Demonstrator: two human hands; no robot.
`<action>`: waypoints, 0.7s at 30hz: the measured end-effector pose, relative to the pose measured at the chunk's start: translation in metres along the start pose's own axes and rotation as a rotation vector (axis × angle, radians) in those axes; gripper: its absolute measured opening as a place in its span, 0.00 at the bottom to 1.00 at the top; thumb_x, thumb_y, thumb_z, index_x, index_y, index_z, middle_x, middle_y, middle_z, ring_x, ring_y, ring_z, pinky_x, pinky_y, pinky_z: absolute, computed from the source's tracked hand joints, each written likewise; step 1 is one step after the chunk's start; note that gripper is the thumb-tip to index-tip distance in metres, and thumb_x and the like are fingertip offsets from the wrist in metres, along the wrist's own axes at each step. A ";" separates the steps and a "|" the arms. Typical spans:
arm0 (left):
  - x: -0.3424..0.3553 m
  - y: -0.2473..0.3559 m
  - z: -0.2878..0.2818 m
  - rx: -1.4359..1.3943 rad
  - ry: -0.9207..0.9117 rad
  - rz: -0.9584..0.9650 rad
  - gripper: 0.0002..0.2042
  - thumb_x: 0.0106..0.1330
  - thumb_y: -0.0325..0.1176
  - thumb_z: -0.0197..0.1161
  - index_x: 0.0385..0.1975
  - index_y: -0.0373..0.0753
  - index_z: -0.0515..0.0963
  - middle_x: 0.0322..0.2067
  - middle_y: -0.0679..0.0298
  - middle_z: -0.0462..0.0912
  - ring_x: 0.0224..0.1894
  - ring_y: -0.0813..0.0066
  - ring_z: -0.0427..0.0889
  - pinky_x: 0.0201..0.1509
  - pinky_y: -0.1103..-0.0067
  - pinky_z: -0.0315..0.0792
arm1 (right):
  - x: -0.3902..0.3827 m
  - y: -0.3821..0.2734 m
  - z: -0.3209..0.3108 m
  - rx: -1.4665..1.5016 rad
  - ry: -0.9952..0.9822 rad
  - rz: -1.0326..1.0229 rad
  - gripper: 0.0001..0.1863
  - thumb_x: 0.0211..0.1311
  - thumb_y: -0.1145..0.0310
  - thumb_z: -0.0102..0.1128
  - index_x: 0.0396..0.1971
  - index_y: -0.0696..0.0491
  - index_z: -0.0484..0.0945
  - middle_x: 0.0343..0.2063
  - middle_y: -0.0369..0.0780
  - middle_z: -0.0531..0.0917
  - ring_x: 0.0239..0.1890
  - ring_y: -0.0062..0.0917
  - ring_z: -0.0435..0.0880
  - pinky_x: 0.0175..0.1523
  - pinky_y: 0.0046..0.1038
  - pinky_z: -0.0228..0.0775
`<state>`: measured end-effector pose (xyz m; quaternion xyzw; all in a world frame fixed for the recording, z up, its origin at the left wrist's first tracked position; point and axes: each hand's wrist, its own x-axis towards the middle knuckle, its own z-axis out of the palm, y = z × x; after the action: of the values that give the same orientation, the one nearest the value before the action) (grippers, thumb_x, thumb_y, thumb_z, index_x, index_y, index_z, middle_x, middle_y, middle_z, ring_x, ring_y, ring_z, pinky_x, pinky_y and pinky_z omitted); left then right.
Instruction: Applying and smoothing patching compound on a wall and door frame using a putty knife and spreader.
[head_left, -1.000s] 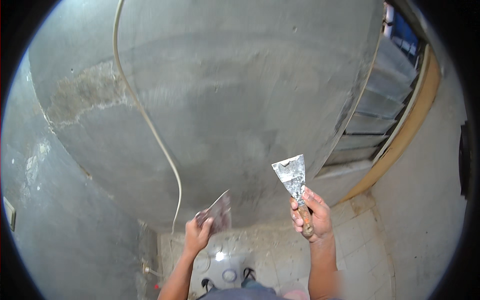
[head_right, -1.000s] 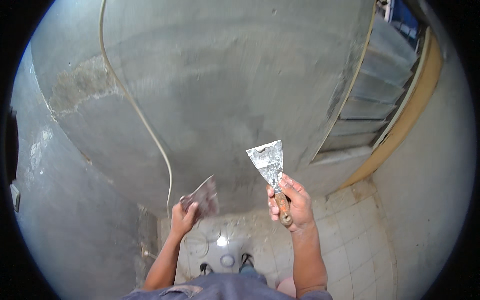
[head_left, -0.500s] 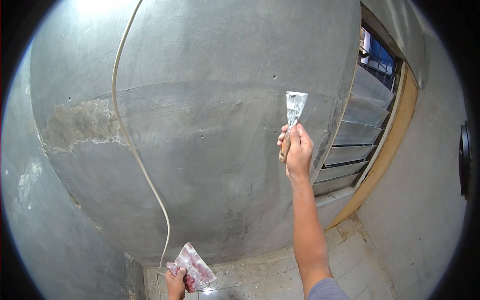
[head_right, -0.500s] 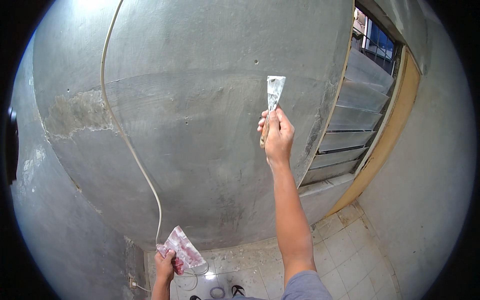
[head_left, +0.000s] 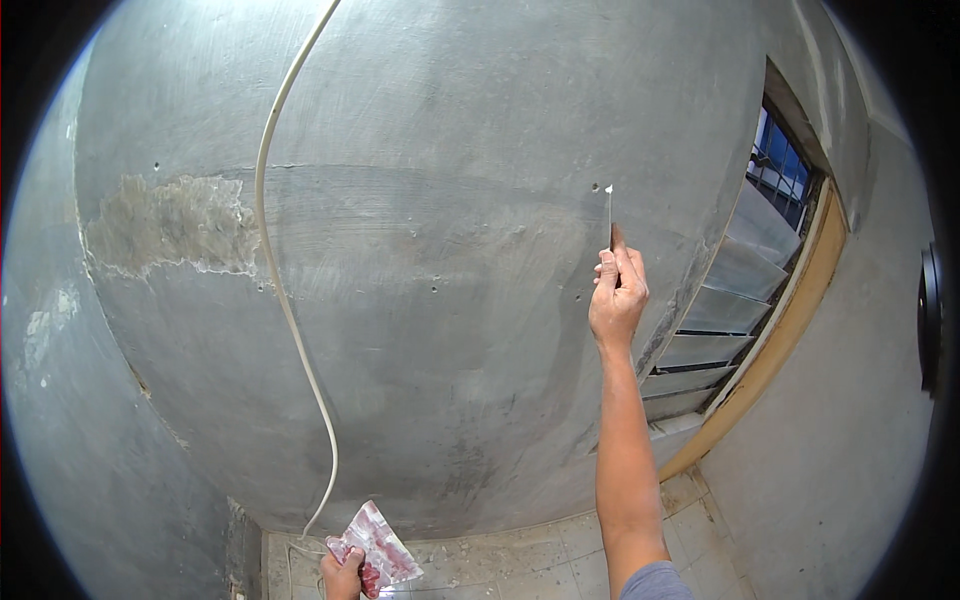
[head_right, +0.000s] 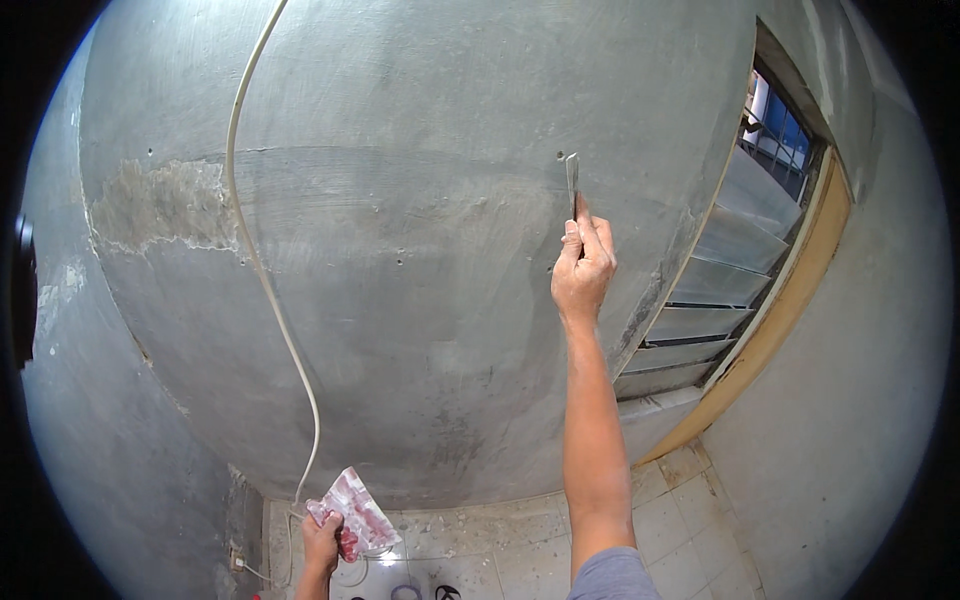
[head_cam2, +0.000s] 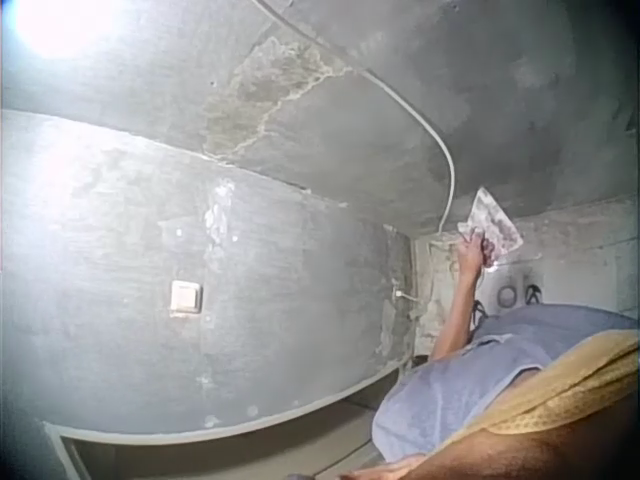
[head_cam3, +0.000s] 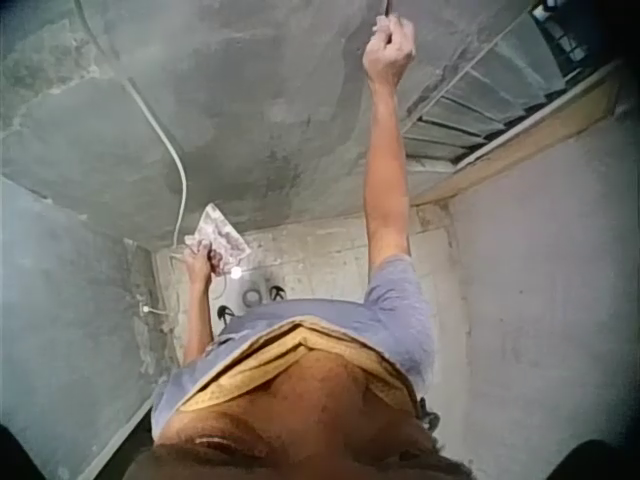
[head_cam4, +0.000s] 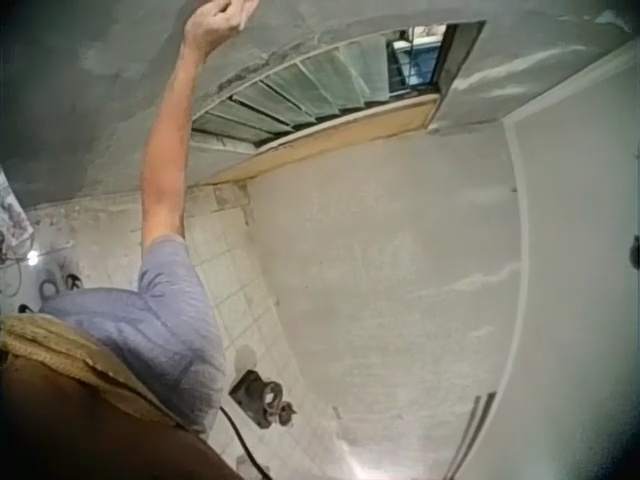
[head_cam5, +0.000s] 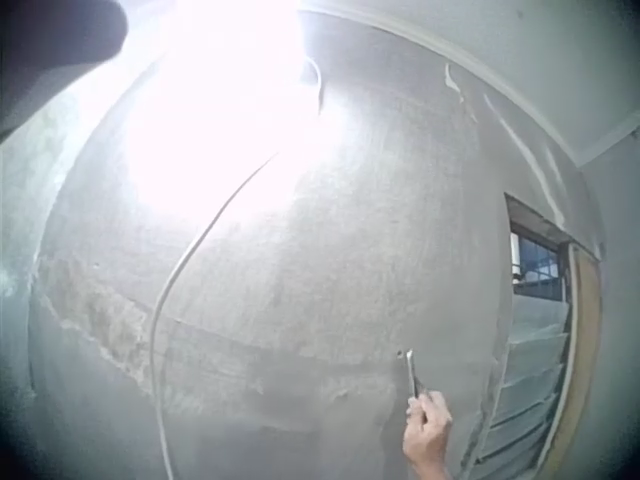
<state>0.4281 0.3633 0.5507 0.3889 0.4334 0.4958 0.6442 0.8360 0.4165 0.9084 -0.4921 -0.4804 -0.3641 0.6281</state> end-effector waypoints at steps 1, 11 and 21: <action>0.000 0.001 0.001 -0.006 0.021 -0.004 0.03 0.60 0.26 0.61 0.31 0.37 0.74 0.24 0.71 0.74 0.22 0.82 0.73 0.26 0.82 0.70 | 0.001 0.000 0.001 -0.001 -0.004 -0.003 0.15 0.67 0.71 0.53 0.51 0.56 0.79 0.29 0.39 0.76 0.25 0.21 0.74 0.30 0.26 0.68; 0.007 -0.009 -0.010 0.034 0.054 0.010 0.02 0.60 0.25 0.59 0.30 0.37 0.74 0.24 0.71 0.74 0.21 0.83 0.73 0.25 0.82 0.70 | 0.002 0.007 0.011 -0.342 -0.013 -0.265 0.23 0.61 0.78 0.56 0.58 0.51 0.75 0.32 0.41 0.74 0.28 0.29 0.75 0.34 0.32 0.70; 0.015 0.006 -0.013 -0.018 0.010 0.011 0.05 0.59 0.27 0.61 0.33 0.37 0.75 0.25 0.71 0.75 0.23 0.82 0.73 0.28 0.82 0.70 | -0.018 -0.013 -0.006 -0.489 -0.199 -0.165 0.25 0.59 0.81 0.55 0.58 0.53 0.74 0.31 0.43 0.73 0.30 0.35 0.77 0.35 0.35 0.72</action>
<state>0.4163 0.3796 0.5497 0.3829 0.4301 0.5051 0.6429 0.8200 0.4072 0.8940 -0.6216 -0.4762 -0.4691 0.4085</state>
